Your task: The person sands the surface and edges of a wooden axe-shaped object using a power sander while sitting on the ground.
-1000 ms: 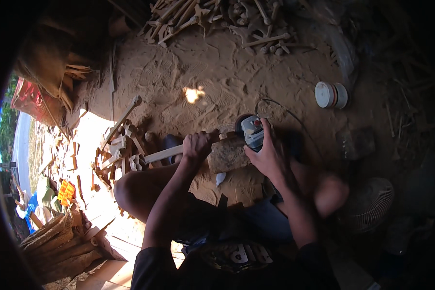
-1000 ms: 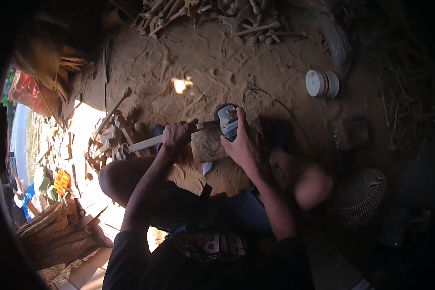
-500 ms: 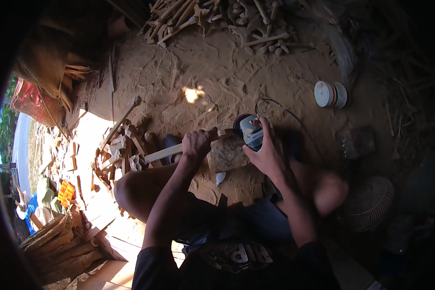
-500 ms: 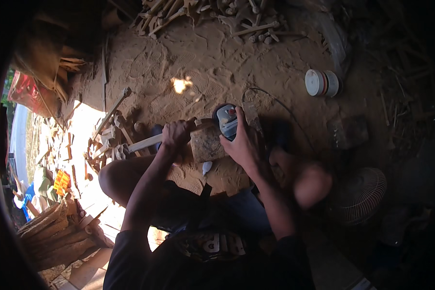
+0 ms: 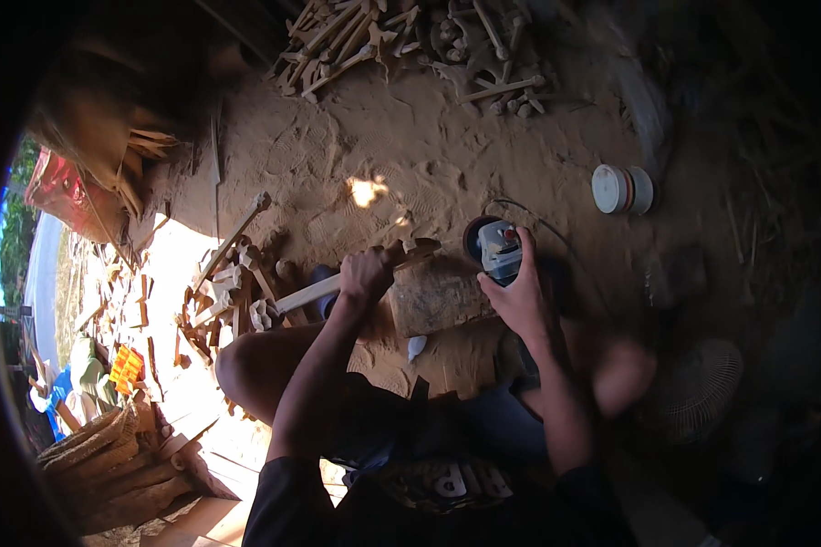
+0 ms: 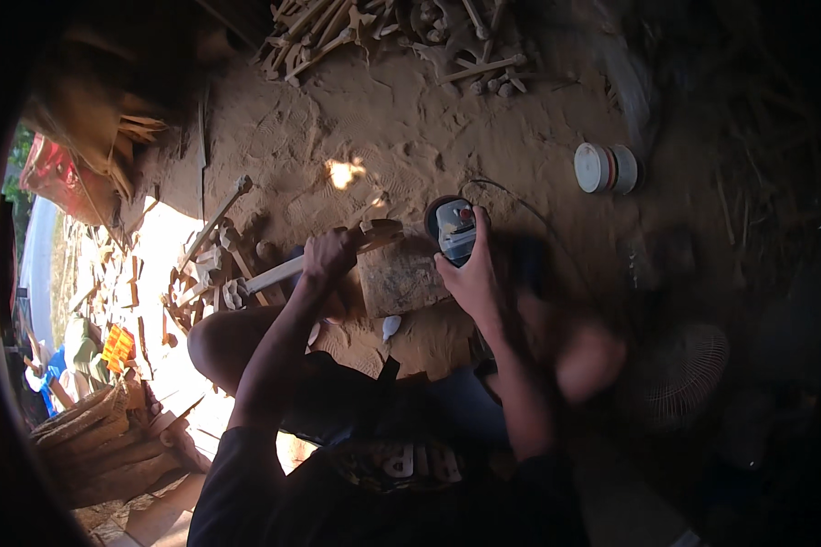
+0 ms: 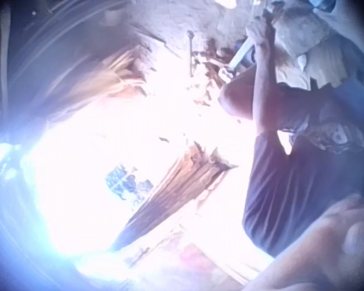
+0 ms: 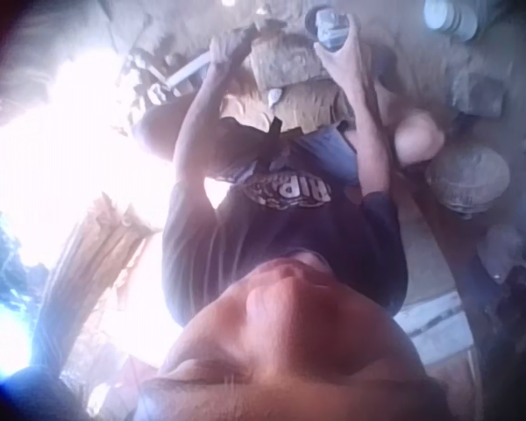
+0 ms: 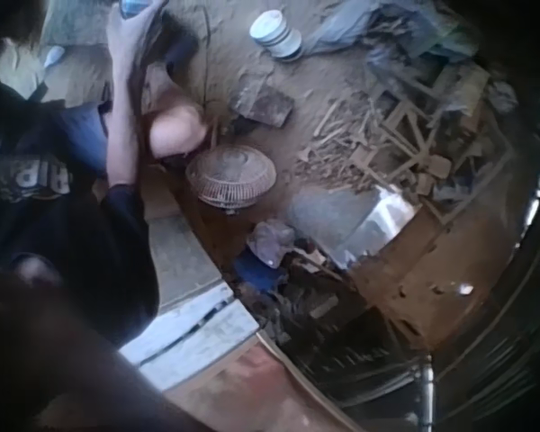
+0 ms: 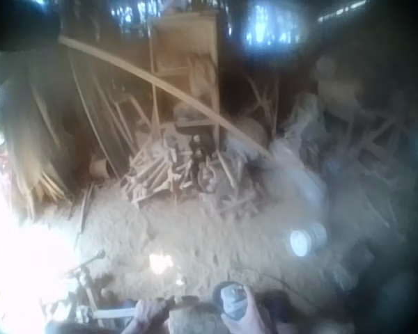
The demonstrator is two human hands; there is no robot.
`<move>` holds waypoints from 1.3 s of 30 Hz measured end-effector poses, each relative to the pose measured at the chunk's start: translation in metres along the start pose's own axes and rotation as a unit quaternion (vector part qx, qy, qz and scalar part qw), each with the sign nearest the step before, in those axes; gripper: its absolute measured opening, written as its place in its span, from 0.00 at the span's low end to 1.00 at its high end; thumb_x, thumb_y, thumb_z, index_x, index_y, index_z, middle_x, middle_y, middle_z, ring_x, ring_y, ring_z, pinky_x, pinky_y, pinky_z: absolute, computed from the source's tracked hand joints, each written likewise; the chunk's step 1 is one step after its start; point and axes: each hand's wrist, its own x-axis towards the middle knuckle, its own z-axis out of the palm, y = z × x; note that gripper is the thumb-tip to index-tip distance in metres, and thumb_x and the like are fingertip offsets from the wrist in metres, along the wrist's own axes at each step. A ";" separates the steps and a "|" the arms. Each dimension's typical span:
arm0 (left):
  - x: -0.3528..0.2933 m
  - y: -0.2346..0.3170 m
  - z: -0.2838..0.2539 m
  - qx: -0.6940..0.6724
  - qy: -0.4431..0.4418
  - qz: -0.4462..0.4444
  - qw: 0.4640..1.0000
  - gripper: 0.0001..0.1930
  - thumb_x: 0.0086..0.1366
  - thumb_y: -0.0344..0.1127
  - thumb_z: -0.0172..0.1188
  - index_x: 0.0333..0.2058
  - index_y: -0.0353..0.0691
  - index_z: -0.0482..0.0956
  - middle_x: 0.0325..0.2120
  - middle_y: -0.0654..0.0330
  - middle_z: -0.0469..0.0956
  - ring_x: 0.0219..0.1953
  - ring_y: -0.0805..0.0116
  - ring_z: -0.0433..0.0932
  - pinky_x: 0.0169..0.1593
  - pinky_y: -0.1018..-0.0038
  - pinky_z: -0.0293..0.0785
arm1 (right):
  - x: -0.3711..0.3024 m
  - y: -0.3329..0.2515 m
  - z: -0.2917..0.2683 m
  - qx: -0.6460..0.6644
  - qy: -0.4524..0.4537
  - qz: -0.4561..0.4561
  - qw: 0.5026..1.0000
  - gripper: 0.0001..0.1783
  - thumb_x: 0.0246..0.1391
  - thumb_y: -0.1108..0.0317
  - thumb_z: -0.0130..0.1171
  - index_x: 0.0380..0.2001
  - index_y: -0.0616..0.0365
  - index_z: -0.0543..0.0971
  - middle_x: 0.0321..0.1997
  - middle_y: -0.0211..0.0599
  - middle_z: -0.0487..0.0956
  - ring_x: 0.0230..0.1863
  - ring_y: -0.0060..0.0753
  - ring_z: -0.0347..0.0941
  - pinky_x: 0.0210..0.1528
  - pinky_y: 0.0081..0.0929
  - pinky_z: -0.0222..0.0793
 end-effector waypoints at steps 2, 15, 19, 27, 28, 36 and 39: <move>0.011 0.000 -0.019 -0.065 0.100 -0.084 0.989 0.17 0.71 0.36 0.56 0.55 0.55 0.86 0.31 0.47 0.87 0.33 0.42 0.87 0.37 0.49 0.83 | 0.004 0.007 -0.012 0.028 0.018 -0.015 0.999 0.57 0.55 0.65 0.75 0.79 0.62 0.51 0.75 0.63 0.67 0.76 0.57 0.67 0.75 0.45 0.64; -0.027 0.056 0.030 -0.503 0.163 -0.048 0.847 0.25 0.63 0.27 0.68 0.49 0.32 0.58 0.29 0.48 0.73 0.28 0.53 0.75 0.31 0.58 0.72 | 0.005 -0.019 -0.038 0.028 0.120 -0.041 0.992 0.54 0.57 0.65 0.75 0.79 0.58 0.54 0.73 0.59 0.69 0.75 0.52 0.67 0.76 0.43 0.62; -0.080 0.084 0.075 -0.638 0.126 -0.146 0.745 0.23 0.66 0.28 0.68 0.51 0.35 0.62 0.28 0.57 0.76 0.25 0.68 0.76 0.29 0.69 0.74 | -0.006 -0.026 -0.008 0.064 0.014 -0.050 0.997 0.50 0.58 0.67 0.73 0.79 0.58 0.58 0.76 0.56 0.68 0.77 0.51 0.66 0.77 0.43 0.61; -0.105 0.122 0.117 -0.759 -0.009 -0.196 0.621 0.18 0.73 0.30 0.62 0.55 0.40 0.64 0.31 0.61 0.76 0.26 0.70 0.79 0.28 0.70 0.79 | -0.024 -0.014 0.042 0.085 -0.059 -0.101 0.989 0.48 0.56 0.71 0.74 0.77 0.58 0.63 0.74 0.53 0.72 0.74 0.46 0.70 0.75 0.38 0.65; -0.106 0.122 0.121 -0.778 0.011 -0.195 0.597 0.18 0.74 0.29 0.60 0.56 0.41 0.63 0.31 0.61 0.75 0.25 0.70 0.78 0.28 0.69 0.78 | -0.024 -0.011 0.045 0.085 -0.057 -0.101 0.990 0.48 0.56 0.71 0.74 0.77 0.58 0.63 0.74 0.53 0.72 0.74 0.46 0.70 0.75 0.38 0.65; -0.108 0.118 0.128 -0.780 0.017 -0.201 0.592 0.20 0.75 0.25 0.56 0.61 0.42 0.62 0.31 0.61 0.74 0.24 0.70 0.77 0.27 0.70 0.77 | -0.026 -0.042 0.042 -0.038 -0.105 -0.057 0.992 0.48 0.56 0.63 0.73 0.77 0.49 0.63 0.73 0.56 0.73 0.71 0.59 0.73 0.69 0.45 0.72; -0.107 0.120 0.120 -0.778 0.014 -0.203 0.595 0.21 0.75 0.25 0.55 0.62 0.42 0.62 0.32 0.61 0.74 0.25 0.70 0.77 0.28 0.70 0.77 | -0.026 -0.040 0.046 -0.043 -0.107 -0.051 0.992 0.48 0.56 0.62 0.73 0.78 0.46 0.63 0.73 0.55 0.74 0.70 0.60 0.74 0.67 0.46 0.74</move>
